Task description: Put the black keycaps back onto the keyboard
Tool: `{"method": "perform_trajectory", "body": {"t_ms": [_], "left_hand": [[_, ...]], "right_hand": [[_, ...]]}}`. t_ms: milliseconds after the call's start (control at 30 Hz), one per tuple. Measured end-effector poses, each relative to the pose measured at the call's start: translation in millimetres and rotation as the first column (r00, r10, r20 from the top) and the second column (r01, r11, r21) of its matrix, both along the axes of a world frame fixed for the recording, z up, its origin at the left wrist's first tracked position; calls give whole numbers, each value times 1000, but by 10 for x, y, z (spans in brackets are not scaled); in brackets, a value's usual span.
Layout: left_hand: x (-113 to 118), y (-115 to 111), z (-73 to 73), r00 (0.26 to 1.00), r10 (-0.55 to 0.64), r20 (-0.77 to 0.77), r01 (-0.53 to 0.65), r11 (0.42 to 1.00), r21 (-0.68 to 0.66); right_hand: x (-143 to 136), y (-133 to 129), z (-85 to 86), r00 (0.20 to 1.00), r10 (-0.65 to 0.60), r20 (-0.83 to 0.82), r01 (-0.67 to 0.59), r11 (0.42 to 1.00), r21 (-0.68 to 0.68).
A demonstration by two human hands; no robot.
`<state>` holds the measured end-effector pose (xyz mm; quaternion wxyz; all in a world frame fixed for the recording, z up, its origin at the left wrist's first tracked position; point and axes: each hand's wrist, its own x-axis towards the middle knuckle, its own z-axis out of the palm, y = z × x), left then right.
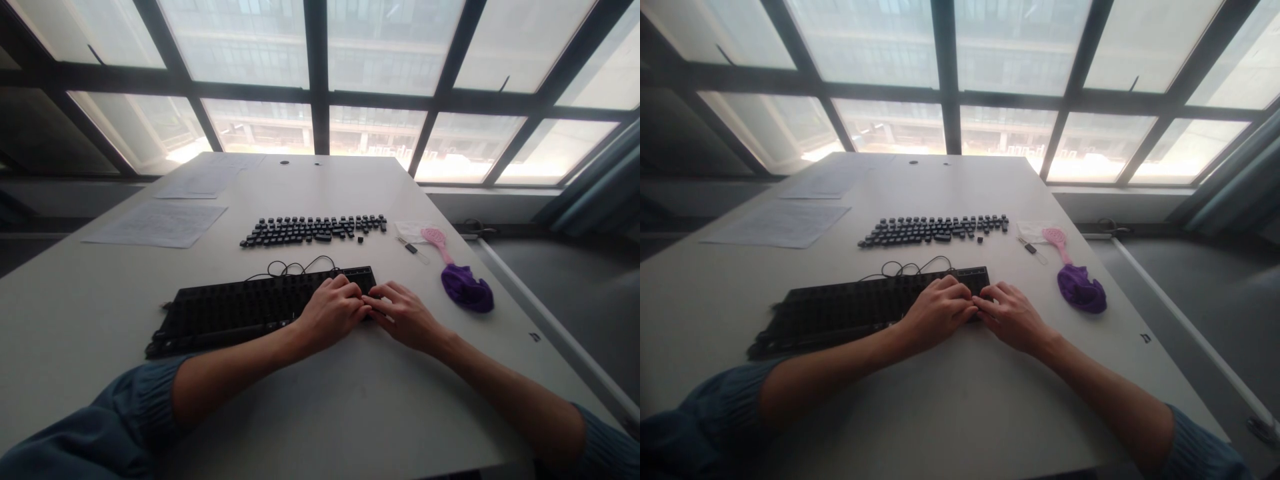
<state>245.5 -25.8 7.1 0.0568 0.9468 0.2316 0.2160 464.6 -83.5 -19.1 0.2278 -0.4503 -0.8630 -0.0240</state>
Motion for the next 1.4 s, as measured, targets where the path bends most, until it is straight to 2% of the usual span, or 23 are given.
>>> {"method": "perform_trajectory", "body": {"t_ms": [200, 367, 533, 633, 733, 800, 933, 1033, 1200, 1400], "left_hand": [[18, -29, -6, 998, 26, -54, -26, 1000, -11], [9, -44, -2, 998, 36, -55, -39, 998, -52], [-35, 18, 145, 999, 44, -13, -46, 990, -134], [-38, 250, 328, 996, 86, -8, -86, 990, -111], [51, 662, 476, 988, 156, -10, -156, 987, -47], [164, 974, 500, 971, 239, -8, -239, 971, -13], [420, 1462, 370, 940, 323, -107, -317, 946, 76], [553, 1645, 206, 931, 337, -142, -323, 940, 114], [627, 1736, 8, 928, 327, -177, -297, 939, 176], [630, 1756, -69, 938, 288, -194, -249, 947, 202]], "right_hand": [[-63, -49, 55, 995, -23, 100, 23, 1000, 0], [-83, -48, 44, 997, -35, 74, 36, 999, -10], [-71, -43, 30, 999, -44, 18, 44, 999, -23], [-58, -42, 12, 998, -61, -3, 61, 998, -6], [-53, -41, -2, 997, -71, -30, 71, 997, 21], [-52, -39, -2, 997, -68, -46, 69, 997, 23], [-42, -31, 13, 995, -72, -70, 74, 997, 33], [-25, -26, 28, 994, -73, -76, 75, 997, 33], [-4, -27, 51, 994, -71, -79, 73, 997, 23], [-3, -26, 68, 993, -62, -97, 65, 998, 25]]}}
